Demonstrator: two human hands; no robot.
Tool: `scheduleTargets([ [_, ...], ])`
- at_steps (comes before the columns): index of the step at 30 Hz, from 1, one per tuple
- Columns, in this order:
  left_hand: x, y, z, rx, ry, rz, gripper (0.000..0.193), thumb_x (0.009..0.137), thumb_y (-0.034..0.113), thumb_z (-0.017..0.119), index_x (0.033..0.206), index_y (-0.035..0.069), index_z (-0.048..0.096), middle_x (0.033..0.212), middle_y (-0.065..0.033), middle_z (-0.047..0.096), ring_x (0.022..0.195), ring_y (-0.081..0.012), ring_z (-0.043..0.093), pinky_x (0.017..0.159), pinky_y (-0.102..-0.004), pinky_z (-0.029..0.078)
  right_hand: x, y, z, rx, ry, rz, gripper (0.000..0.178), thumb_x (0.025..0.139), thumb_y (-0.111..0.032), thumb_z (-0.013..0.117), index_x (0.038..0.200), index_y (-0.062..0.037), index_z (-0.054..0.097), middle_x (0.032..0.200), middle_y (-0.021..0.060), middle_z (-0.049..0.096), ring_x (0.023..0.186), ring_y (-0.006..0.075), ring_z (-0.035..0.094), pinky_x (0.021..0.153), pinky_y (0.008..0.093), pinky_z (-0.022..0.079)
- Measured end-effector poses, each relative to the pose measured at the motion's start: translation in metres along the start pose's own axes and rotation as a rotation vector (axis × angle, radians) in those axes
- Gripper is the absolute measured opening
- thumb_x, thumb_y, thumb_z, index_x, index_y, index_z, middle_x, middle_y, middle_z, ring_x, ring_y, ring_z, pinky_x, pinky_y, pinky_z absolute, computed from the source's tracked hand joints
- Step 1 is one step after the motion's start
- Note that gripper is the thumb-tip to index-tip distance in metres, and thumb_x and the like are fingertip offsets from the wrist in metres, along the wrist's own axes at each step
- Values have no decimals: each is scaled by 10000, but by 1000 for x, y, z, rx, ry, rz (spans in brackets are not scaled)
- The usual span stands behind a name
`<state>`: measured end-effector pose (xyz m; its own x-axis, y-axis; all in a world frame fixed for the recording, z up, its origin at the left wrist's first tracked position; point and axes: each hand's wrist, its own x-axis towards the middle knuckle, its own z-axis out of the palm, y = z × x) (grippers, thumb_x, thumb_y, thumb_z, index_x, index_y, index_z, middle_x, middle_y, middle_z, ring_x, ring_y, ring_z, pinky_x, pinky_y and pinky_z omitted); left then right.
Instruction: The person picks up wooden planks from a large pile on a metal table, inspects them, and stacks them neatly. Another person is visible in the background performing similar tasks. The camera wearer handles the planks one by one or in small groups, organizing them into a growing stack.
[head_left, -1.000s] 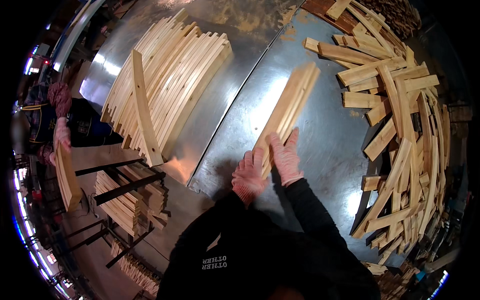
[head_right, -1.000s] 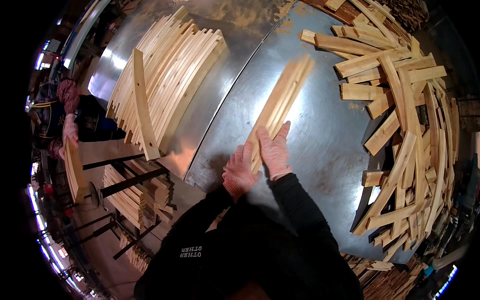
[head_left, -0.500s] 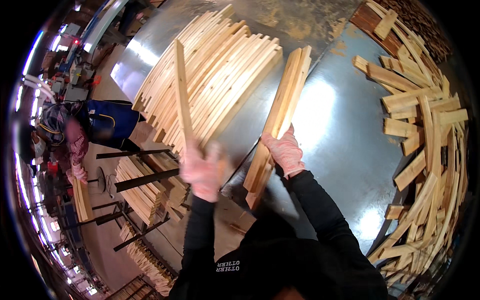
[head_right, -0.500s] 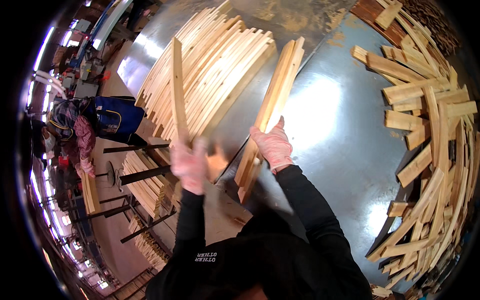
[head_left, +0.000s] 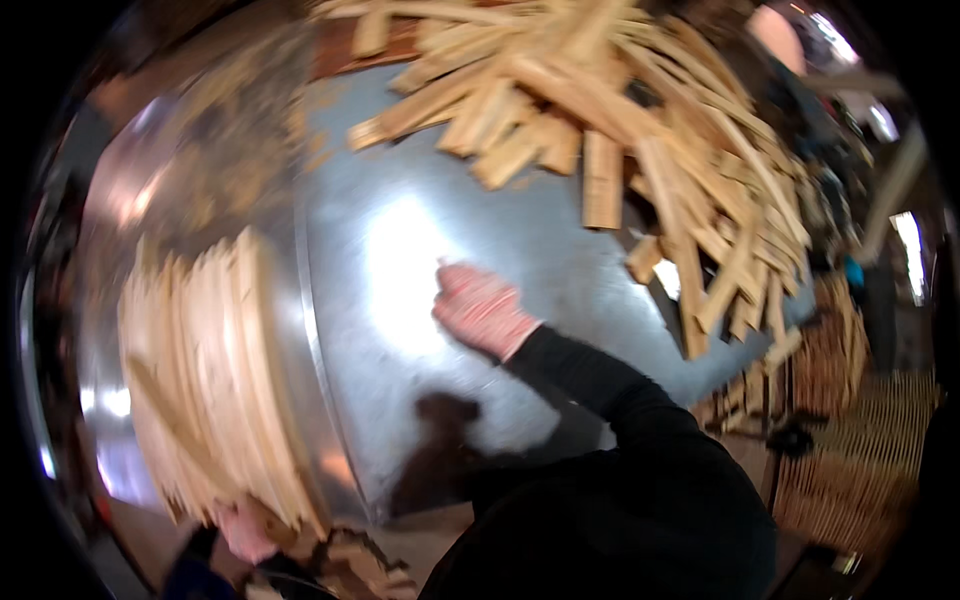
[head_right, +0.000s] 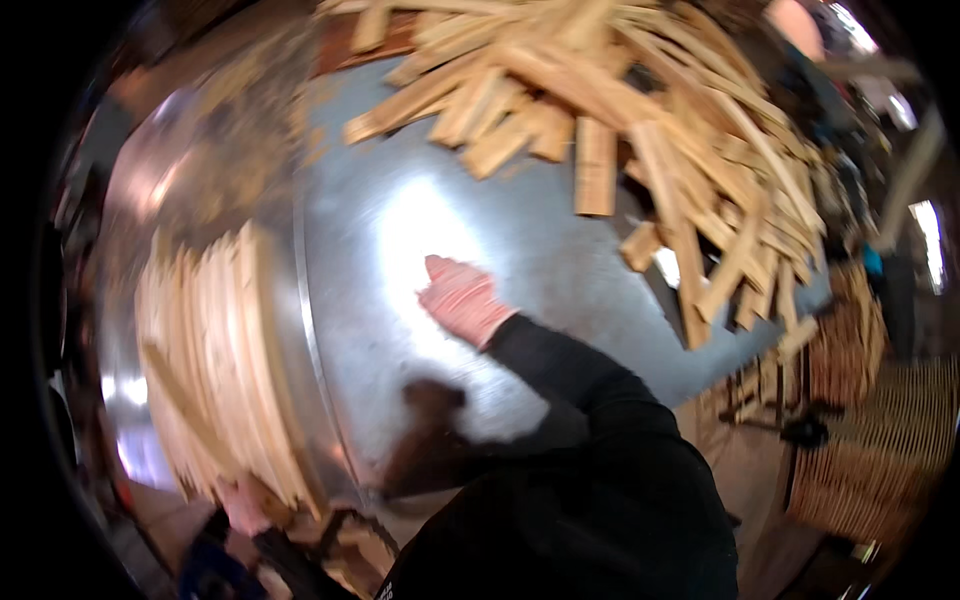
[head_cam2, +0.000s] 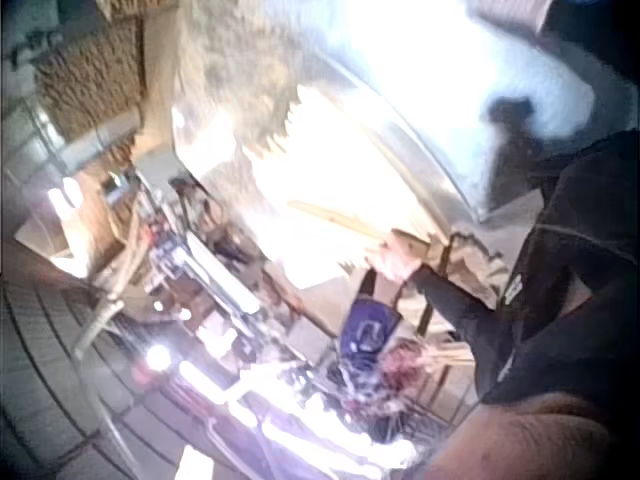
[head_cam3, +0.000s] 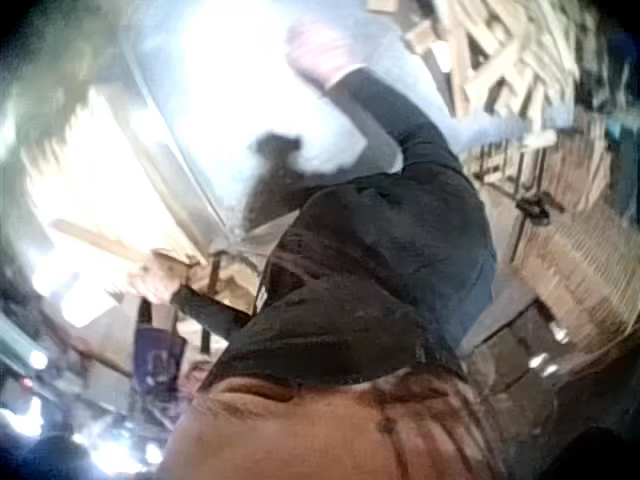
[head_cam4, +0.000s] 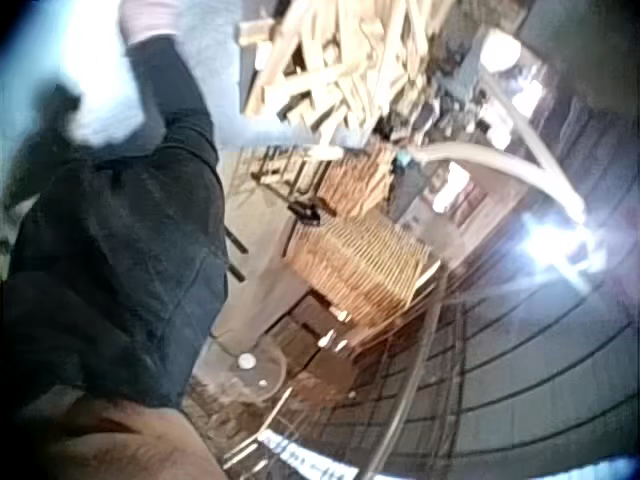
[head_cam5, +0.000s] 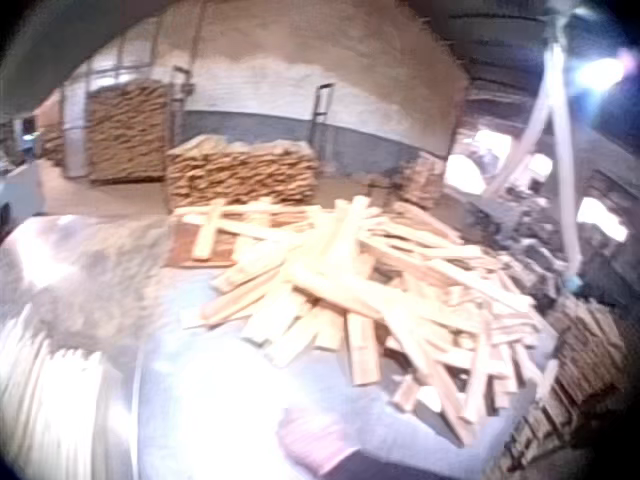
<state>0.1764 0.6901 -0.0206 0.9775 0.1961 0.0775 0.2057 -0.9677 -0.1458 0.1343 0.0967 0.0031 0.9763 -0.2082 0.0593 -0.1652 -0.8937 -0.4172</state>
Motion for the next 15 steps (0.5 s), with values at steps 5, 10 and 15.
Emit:
scheduleTargets([
  [5, -63, 180, -120, -723, 179, -32, 612, 993, 293, 604, 1486, -16, 413, 1438, -248, 510, 1322, -357, 501, 1113, -394, 407, -133, 236, -170, -518, 405, 833, 741, 740, -370, 786, 1324, -16, 498, 1118, 211, 618, 1061, 397, 607, 951, 508, 457],
  [10, -197, 410, -143, -1230, -680, 209, 490, 1046, 289, 496, 1450, 12, 475, 1385, -162, 565, 1257, -275, 553, 1077, -366, 453, -171, 285, -155, -136, -35, 863, 665, 912, -426, 647, 1438, -90, 419, 1211, 237, 621, 1061, 393, 647, 897, 476, 524],
  [15, -330, 573, -85, -1670, -1272, 397, 363, 952, 149, 645, 1274, 7, 557, 1100, -68, 655, 944, -185, 647, 820, -326, 539, -111, 266, -170, 416, 206, 411, 831, 913, -667, 499, 1474, -54, 466, 1340, 253, 595, 1301, 398, 524, 1108, 444, 399],
])
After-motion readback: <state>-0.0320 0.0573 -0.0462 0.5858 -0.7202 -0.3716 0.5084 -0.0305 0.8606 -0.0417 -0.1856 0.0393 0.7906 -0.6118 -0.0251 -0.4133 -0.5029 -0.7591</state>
